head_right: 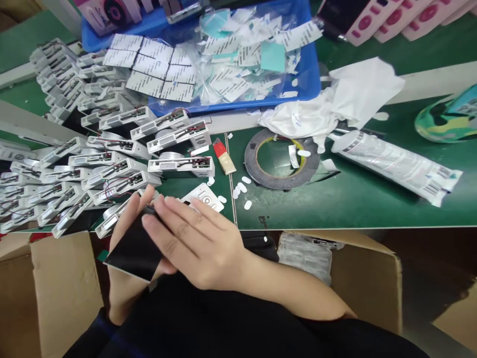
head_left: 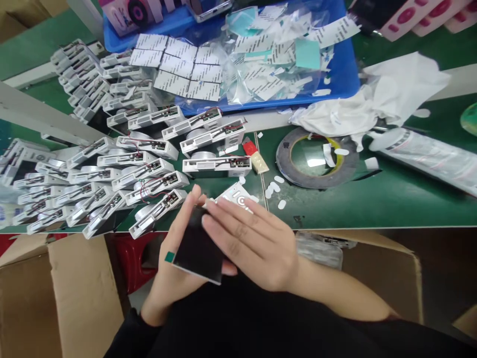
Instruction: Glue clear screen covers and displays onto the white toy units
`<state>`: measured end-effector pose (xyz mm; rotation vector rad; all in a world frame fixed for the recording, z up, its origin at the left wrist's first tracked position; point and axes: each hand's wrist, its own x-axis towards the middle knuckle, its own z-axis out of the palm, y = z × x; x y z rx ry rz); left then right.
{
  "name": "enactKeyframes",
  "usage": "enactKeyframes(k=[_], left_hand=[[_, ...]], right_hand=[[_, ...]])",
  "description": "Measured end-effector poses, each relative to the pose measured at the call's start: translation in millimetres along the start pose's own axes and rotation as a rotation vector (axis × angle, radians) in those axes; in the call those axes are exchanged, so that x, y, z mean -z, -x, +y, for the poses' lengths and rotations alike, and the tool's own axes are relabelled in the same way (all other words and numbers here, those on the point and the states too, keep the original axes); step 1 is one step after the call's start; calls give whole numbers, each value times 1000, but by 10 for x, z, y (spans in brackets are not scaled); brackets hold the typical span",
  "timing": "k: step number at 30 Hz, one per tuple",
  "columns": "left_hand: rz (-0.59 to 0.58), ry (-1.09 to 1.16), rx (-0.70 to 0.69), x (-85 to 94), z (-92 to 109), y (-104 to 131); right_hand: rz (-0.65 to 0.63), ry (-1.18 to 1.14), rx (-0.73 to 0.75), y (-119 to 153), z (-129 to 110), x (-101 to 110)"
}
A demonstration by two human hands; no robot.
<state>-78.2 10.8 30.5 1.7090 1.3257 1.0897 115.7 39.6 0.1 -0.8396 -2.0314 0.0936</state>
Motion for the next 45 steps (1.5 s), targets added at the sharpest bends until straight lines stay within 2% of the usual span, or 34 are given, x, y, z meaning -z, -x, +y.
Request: enactKeyframes(k=[3, 7, 11, 13, 17, 22, 25, 28, 35, 45], left_hand=[[92, 117, 13, -66, -50, 72], [182, 312, -105, -125, -250, 106], [102, 355, -140, -131, -505, 103], [63, 333, -153, -111, -589, 107], [7, 296, -149, -51, -669, 146], [-45, 269, -202, -11, -736, 132], [-25, 221, -293, -7, -772, 63], [-15, 183, -325, -26, -796, 16], [-11, 266, -268, -107, -817, 39], [-170, 259, -220, -33, -754, 28]], right_hand=[[-131, -90, 50, -32, 96, 97], [-330, -153, -73, -4, 488, 290], [-589, -104, -105, 25, 797, 302], [-648, -94, -100, 10, 844, 250], [-655, -110, -124, -7, 834, 165], [-612, -131, -138, 58, 820, 161], [-619, -169, -157, 87, 820, 168], [-604, -170, -144, 107, 802, 165], [-564, -127, -155, 188, 742, 136], [-602, -129, -161, 234, 729, 175]])
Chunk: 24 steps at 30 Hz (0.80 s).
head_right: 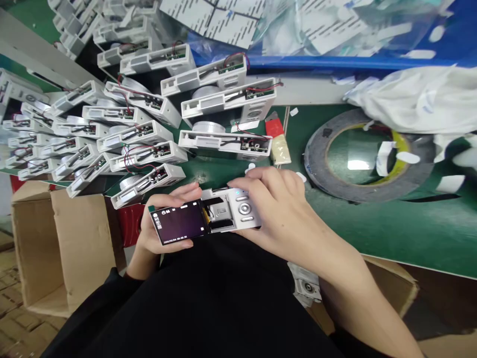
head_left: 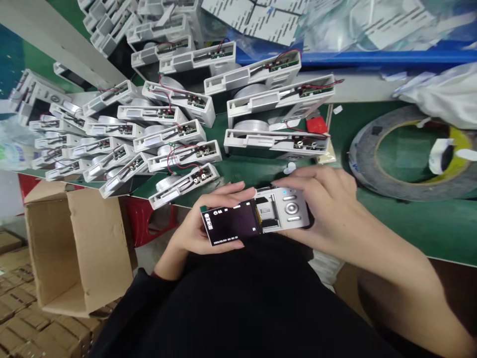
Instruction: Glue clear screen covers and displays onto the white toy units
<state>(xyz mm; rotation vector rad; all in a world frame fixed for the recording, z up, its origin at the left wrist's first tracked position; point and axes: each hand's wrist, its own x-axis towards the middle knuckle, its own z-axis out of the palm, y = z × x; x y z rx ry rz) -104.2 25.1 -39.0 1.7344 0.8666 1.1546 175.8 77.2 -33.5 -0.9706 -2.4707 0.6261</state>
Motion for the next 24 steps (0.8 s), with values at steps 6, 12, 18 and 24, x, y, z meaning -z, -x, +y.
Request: enactKeyframes(k=[6, 12, 18, 24], left_hand=[[15, 6, 44, 18, 3, 16], [13, -16, 36, 21, -23, 25], [52, 38, 26, 5, -57, 41], [53, 16, 35, 10, -72, 29]], right_hand=[[-35, -16, -66, 7, -29, 2], [0, -57, -181, 65, -70, 22], [-6, -214, -273, 76, -87, 191], [26, -256, -311, 67, -70, 195]])
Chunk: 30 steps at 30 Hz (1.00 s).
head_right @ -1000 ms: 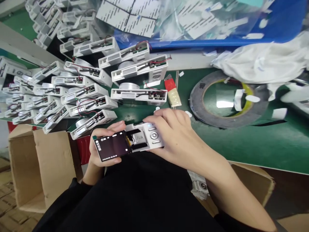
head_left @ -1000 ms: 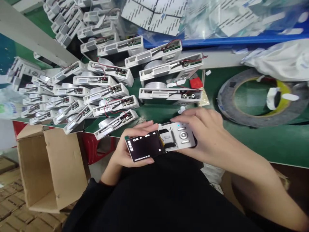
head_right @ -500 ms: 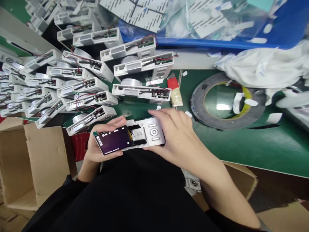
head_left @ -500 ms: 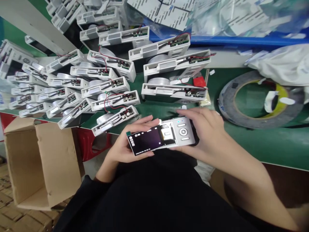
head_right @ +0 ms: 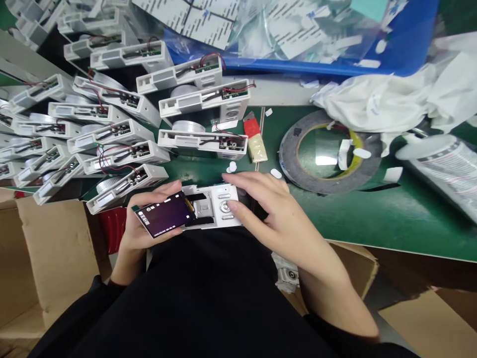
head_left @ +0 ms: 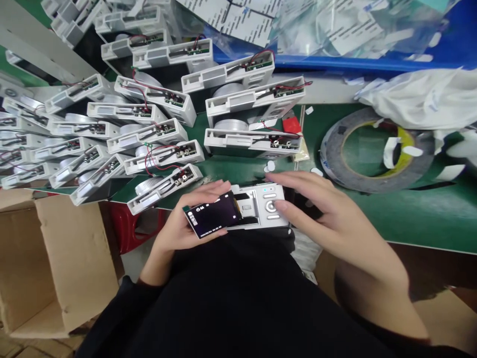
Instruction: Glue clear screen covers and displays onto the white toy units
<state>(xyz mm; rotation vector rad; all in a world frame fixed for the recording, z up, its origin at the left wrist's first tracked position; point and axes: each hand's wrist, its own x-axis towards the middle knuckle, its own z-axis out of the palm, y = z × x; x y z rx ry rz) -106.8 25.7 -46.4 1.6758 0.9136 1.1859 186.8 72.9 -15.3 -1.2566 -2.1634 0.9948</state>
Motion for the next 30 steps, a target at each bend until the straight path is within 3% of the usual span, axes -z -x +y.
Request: enactKeyframes(k=[11, 17, 25, 30], left_hand=[[-31, 6, -15, 27, 5, -37], [17, -9, 69, 24, 11, -7], [-39, 147, -47, 23, -23, -25], [-45, 142, -34, 38, -53, -12]], right_hand=[[37, 53, 52, 72, 20, -56], [14, 46, 35, 76, 17, -46], [-104, 188, 163, 72, 59, -98], [-93, 227, 174, 33, 75, -148]])
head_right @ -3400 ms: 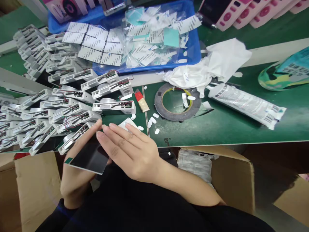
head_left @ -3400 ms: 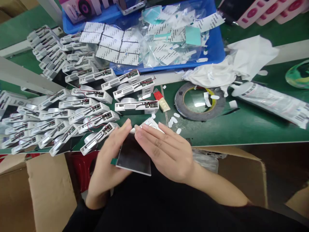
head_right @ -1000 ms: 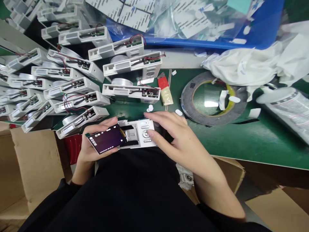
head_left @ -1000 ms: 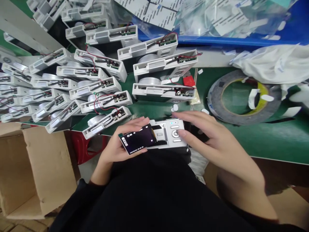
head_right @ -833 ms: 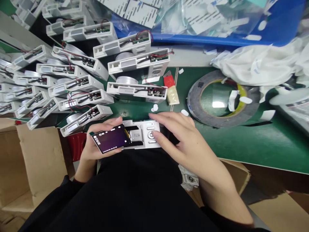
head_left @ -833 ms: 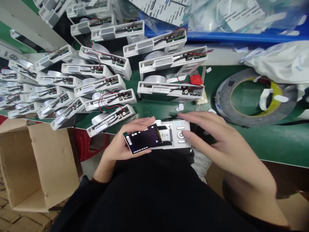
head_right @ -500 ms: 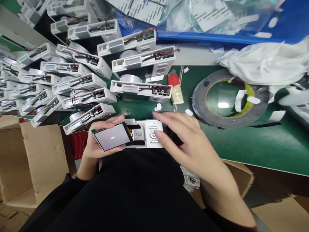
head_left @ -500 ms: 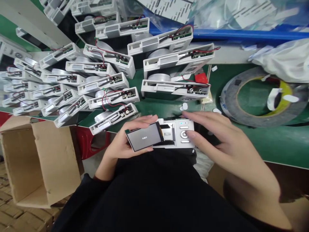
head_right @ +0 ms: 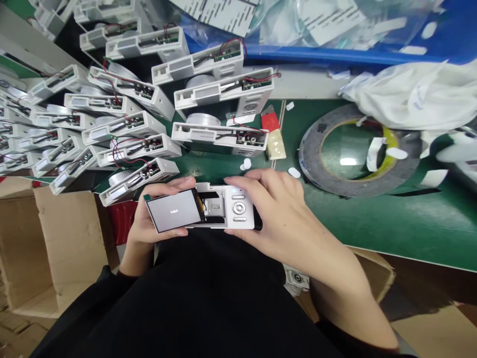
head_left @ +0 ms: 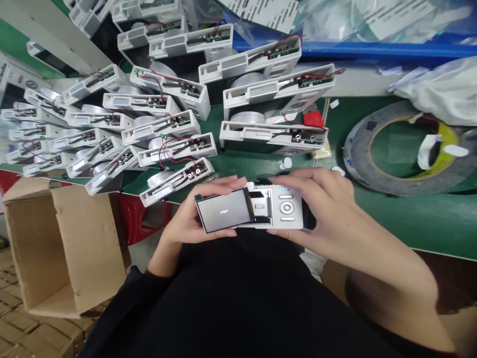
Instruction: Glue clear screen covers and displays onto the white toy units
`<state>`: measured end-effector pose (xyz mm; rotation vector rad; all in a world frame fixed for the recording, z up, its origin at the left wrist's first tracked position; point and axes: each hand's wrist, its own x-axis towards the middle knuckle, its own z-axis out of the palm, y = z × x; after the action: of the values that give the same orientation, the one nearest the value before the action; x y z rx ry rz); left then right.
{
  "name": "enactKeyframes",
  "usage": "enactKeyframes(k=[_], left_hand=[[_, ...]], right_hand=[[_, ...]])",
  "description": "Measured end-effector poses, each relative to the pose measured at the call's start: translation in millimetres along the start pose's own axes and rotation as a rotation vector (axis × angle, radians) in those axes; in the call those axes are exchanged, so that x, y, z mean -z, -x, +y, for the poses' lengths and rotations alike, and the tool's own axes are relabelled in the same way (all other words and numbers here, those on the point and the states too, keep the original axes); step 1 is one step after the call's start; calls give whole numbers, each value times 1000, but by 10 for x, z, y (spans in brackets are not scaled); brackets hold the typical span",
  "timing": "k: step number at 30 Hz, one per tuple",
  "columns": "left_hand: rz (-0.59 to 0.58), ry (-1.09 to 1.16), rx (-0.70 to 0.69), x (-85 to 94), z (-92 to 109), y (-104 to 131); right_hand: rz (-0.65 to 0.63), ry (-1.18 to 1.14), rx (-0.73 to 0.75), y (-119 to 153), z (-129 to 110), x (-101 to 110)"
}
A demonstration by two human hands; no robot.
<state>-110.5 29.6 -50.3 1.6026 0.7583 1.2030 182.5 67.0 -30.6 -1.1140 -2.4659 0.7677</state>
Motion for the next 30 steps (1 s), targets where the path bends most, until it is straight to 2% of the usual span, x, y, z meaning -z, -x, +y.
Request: enactKeyframes(k=[4, 8, 12, 16, 18, 20, 22, 25, 27, 30], left_hand=[[4, -72, -49, 10, 103, -37], [32, -274, -18, -106, 334, -137], [87, -557, 47, -345, 489, -270], [11, -689, 72, -497, 529, -411], [-19, -703, 108, -472, 544, -440], [-72, -724, 94, -366, 564, -417], [-186, -745, 76, -206, 589, -345], [-365, -709, 185, 12, 629, -194], [-359, -702, 205, 66, 644, -100], [-292, -776, 172, 8, 628, -10]], right_hand=[[36, 67, 25, -5, -79, 55], [106, 91, 111, 3, -367, 187], [279, 32, 155, -44, -663, 183], [483, 68, 117, -80, -692, 113], [508, 55, 71, -82, -624, 112], [568, 35, -55, -87, -530, 122], [653, 3, -208, -101, -428, 119], [708, -71, -342, -125, -293, 76], [692, -106, -395, -134, -233, 38], [744, -100, -441, -146, -183, 2]])
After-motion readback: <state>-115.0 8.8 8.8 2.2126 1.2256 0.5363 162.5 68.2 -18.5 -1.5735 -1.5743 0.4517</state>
